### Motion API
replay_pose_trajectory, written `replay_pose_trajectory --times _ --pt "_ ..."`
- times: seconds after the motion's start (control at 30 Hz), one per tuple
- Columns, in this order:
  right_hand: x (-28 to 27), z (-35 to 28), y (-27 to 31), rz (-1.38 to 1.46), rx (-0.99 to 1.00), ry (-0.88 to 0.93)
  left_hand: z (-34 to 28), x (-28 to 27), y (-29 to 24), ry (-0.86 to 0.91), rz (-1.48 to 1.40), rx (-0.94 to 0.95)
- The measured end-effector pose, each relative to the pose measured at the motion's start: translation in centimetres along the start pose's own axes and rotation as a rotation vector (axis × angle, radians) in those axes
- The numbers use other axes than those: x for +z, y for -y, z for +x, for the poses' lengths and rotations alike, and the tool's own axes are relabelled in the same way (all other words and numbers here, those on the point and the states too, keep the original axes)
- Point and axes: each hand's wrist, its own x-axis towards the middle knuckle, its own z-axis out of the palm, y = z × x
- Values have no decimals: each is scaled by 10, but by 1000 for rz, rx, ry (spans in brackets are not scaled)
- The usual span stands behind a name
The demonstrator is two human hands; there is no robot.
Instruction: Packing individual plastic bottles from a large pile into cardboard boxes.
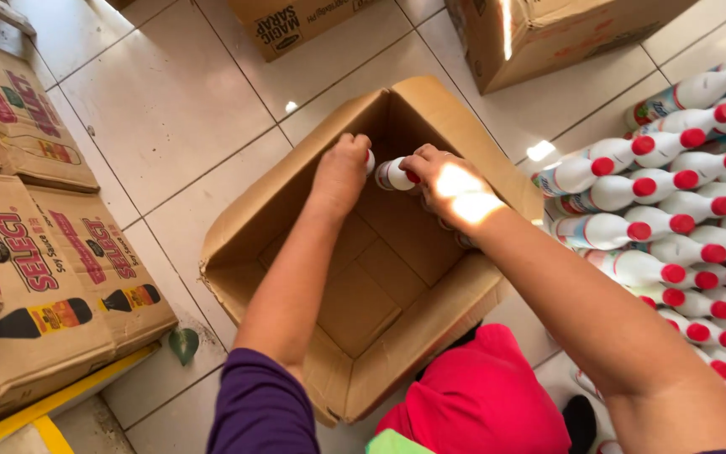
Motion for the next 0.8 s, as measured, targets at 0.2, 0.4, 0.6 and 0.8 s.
replay_pose_trajectory --times 0.2,0.4,0.6,0.8 --pt "50 43 -19 -216 53 28 17 73 33 16 -34 -41" --pt "64 65 -34 -265 174 126 41 85 14 56 -108 -15" --pt "71 67 -48 -152 278 198 51 108 20 35 -100 30" --pt "65 44 -44 -171 95 74 57 119 24 11 12 80"
